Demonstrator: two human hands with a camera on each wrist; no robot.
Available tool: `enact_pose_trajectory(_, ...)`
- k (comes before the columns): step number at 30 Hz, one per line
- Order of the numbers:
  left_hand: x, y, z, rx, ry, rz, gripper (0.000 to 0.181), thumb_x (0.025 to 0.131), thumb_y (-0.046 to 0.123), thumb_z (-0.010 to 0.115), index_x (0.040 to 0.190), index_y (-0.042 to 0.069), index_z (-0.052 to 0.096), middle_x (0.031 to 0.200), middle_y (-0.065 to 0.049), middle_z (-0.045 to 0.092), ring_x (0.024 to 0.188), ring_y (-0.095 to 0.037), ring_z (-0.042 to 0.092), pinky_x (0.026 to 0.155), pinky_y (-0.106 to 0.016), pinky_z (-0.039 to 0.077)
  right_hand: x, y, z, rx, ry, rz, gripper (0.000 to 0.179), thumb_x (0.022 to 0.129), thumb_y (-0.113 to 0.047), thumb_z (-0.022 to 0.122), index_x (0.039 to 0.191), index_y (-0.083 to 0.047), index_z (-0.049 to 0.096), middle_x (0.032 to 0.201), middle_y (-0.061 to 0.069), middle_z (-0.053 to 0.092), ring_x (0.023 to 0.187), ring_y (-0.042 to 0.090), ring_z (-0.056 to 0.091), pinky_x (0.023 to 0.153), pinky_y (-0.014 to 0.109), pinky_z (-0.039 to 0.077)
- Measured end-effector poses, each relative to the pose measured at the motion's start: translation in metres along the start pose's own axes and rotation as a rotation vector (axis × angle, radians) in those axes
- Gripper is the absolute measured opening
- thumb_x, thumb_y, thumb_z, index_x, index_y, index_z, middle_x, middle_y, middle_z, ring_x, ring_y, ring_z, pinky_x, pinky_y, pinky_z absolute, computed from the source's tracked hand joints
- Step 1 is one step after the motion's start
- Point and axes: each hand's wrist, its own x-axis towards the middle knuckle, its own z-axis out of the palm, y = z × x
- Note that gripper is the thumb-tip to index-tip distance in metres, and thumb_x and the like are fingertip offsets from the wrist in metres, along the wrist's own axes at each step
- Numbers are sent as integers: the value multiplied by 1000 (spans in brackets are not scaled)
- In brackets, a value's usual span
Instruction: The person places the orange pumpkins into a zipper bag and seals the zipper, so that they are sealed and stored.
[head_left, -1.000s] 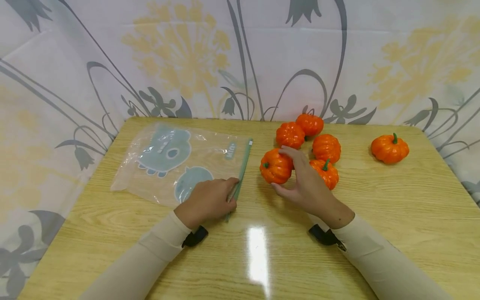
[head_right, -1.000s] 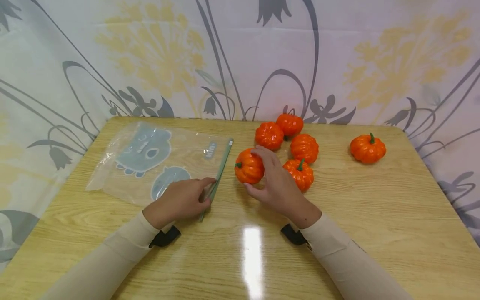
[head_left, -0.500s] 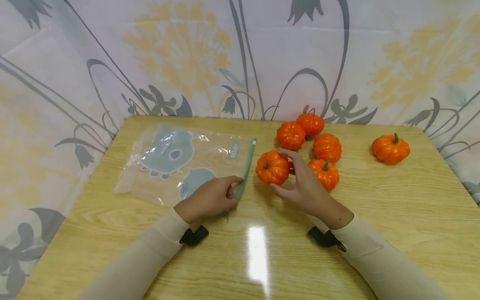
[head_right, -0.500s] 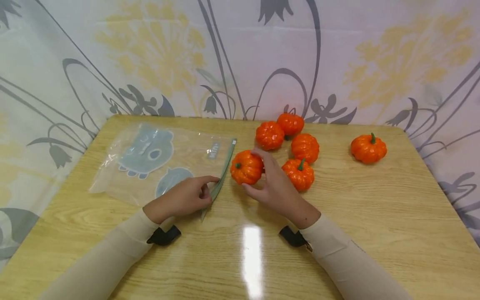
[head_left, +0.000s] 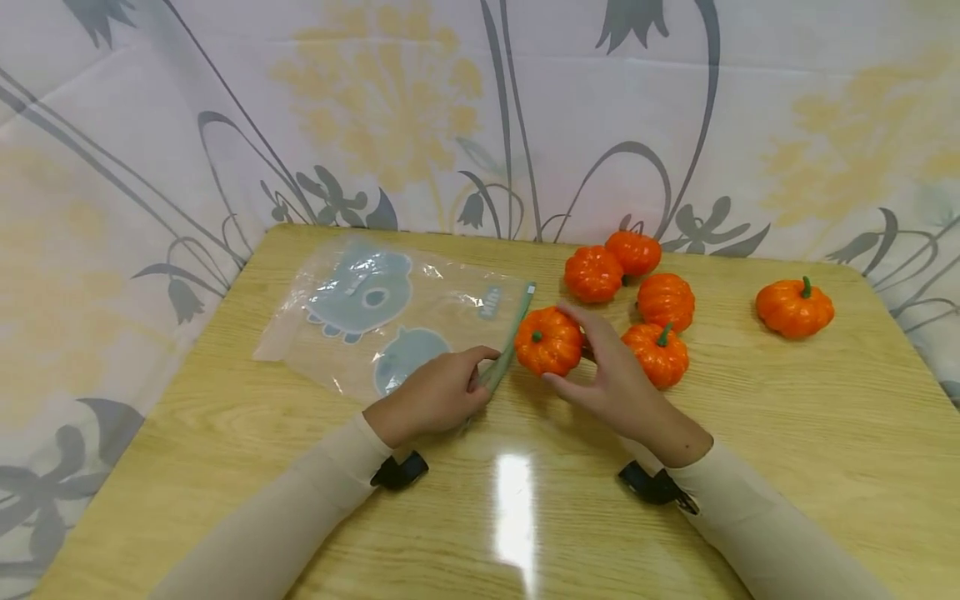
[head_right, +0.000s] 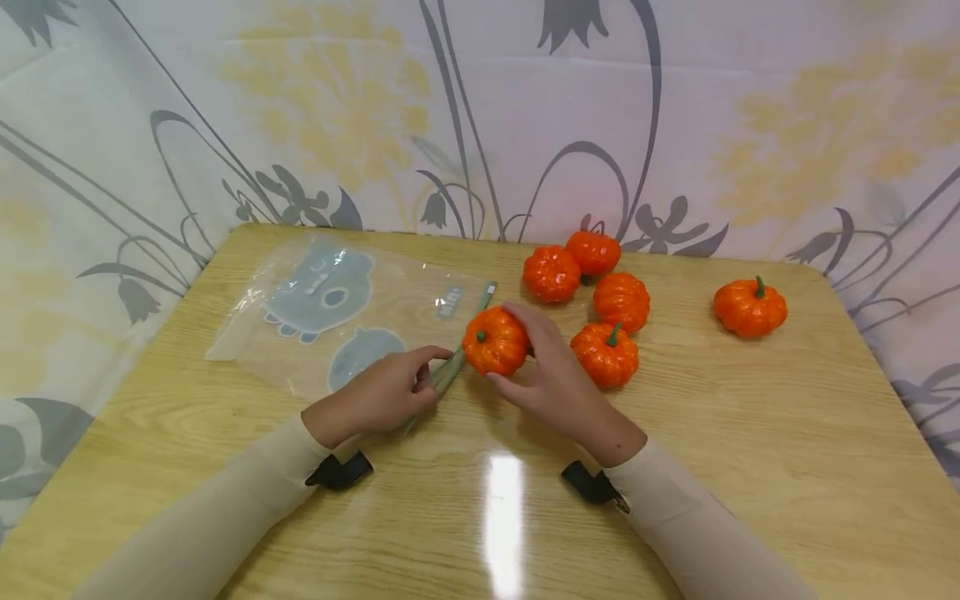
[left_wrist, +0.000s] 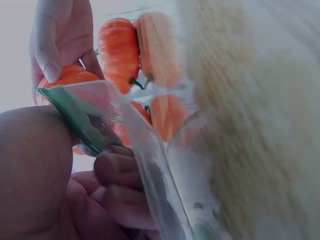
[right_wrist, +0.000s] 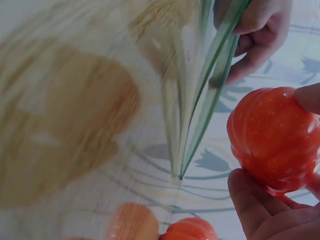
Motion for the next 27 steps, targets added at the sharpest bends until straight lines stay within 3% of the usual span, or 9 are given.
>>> enact_pose_trajectory(7,-2,4,2,-18,17,22,54,92,11,56,146,11,49,64,6,52,50,-7,43,49,-22,34,-1,2,2,13,-9,21,80,84,-14,80,151,-8,35,151,14,40,131,30,49,98,49,53)
enact_pose_trajectory(18,-3,10,3,-80,-15,64,53,94,11,56,146,10,49,63,6,52,51,-6,43,50,-21,35,0,1,1,32,-10,20,81,84,-18,81,149,-10,35,147,10,48,127,29,55,96,47,54)
enact_pose_trajectory(27,-2,9,4,-123,30,83,51,92,9,56,143,7,51,66,5,55,53,-6,44,51,-19,36,0,1,2,33,-15,58,81,85,-20,80,150,-10,33,143,12,51,124,29,57,96,48,54)
